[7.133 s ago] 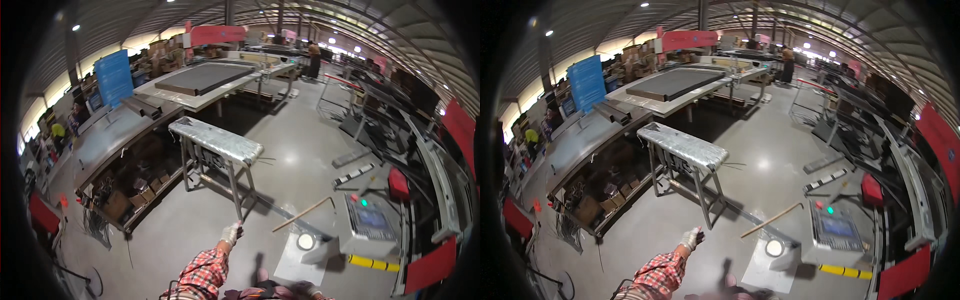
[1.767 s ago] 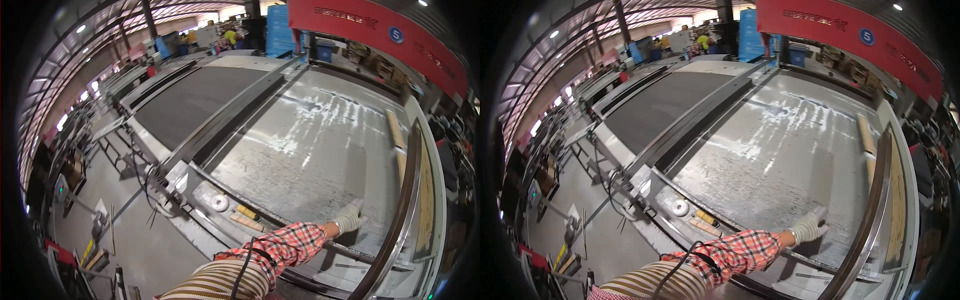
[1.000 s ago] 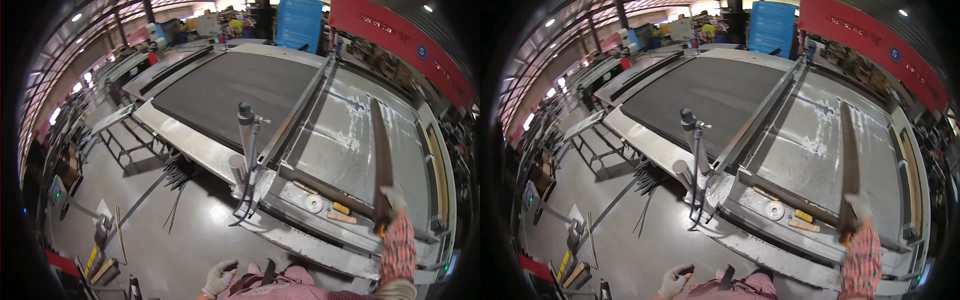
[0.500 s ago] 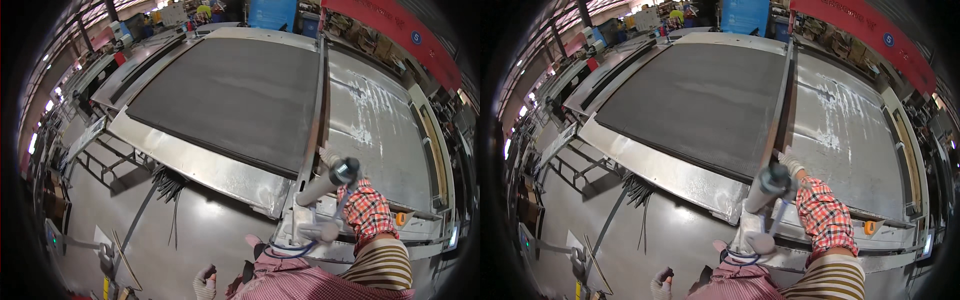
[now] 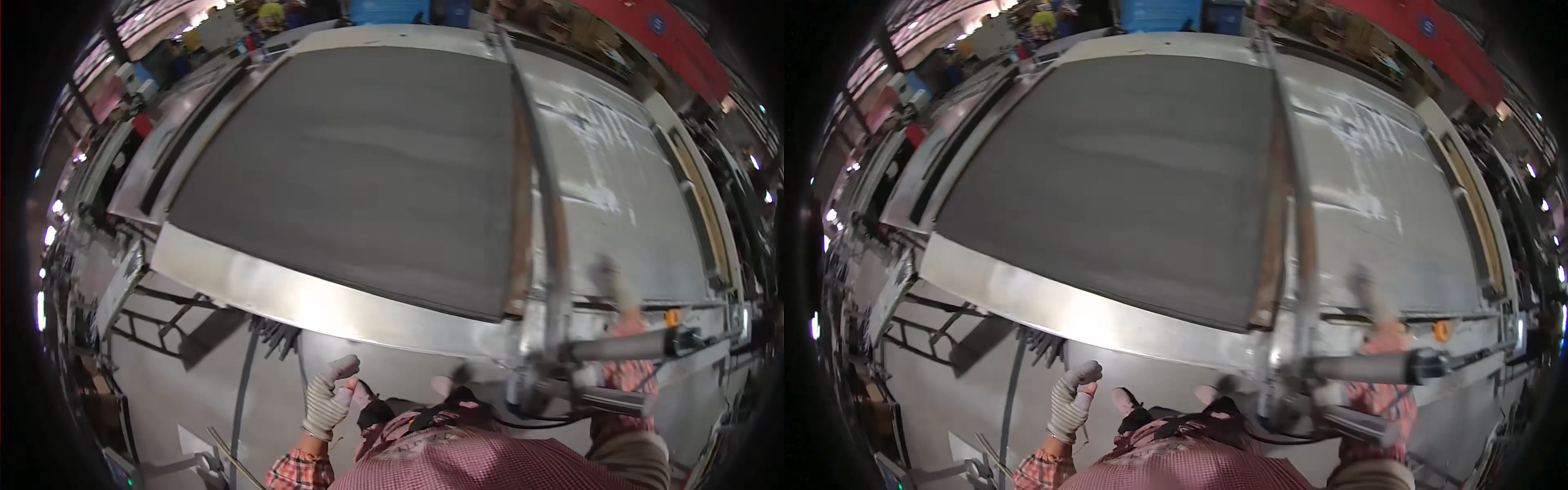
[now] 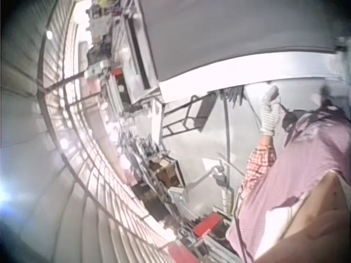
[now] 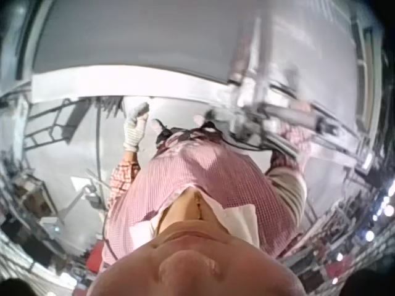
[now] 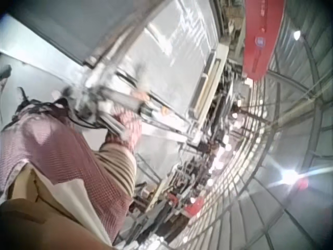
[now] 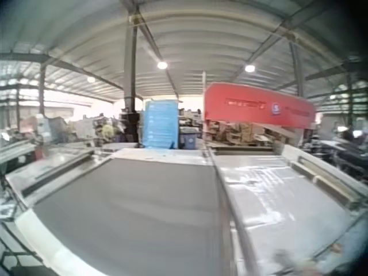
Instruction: The recorder applies labels to foam pieces and operates a machine to process or cut large foam sheets.
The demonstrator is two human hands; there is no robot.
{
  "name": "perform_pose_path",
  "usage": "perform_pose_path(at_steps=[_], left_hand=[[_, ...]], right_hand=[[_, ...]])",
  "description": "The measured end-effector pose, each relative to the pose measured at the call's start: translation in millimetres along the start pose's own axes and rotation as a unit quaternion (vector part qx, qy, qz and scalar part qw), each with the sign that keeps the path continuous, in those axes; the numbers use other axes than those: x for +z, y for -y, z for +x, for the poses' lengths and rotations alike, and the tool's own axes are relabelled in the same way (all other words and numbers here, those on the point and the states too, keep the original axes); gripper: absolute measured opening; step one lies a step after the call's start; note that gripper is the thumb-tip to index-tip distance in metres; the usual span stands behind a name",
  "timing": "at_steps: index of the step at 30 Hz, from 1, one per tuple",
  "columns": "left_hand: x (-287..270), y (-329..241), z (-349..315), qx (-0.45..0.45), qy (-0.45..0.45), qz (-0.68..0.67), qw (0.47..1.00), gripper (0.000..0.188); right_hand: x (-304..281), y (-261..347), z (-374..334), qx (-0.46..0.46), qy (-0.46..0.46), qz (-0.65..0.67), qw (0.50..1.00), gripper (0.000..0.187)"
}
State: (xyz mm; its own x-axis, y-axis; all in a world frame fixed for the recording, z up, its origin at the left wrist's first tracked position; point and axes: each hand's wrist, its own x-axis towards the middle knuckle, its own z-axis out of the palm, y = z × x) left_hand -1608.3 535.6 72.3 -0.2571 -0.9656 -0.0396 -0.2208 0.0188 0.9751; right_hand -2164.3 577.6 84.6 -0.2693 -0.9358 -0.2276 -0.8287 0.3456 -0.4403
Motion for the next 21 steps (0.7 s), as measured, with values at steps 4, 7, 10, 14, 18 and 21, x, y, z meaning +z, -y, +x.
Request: perform_pose_path(at_steps=[4, 7, 10, 14, 18, 21], left_hand=[[-106.1, 2.6, 27.4, 0.001, -0.05, 0.027, 0.998, 0.03], [-198.7, 0.2, 78.5, 0.031, -0.089, 0.145, 0.985, 0.028], [-225.5, -11.4, 209.4, 0.15, -0.097, 0.149, 0.972, 0.03], [-303.7, 8.8, 341.7, 0.116, -0.201, 0.216, 0.948, 0.045], [-389.9, 40.0, 409.0, 0.024, -0.261, 0.477, 0.839, 0.064], [-449.1, 52.3, 431.4, -0.067, -0.289, 0.538, 0.789, 0.071]], right_hand=[[-48.7, 88.3, -209.0, 0.052, -0.128, -0.073, 0.988, 0.031], [-3.6, 165.5, -247.5, -0.026, -0.158, -0.093, 0.983, 0.033], [24.1, 214.2, -175.4, -0.108, -0.191, -0.036, 0.975, 0.035], [61.5, 210.2, 55.7, 0.183, -0.281, -0.017, 0.942, 0.06], [64.6, 106.9, 140.9, 0.158, -0.277, 0.183, 0.93, 0.075], [40.4, 142.5, 156.6, 0.256, -0.205, 0.183, 0.927, 0.077]])
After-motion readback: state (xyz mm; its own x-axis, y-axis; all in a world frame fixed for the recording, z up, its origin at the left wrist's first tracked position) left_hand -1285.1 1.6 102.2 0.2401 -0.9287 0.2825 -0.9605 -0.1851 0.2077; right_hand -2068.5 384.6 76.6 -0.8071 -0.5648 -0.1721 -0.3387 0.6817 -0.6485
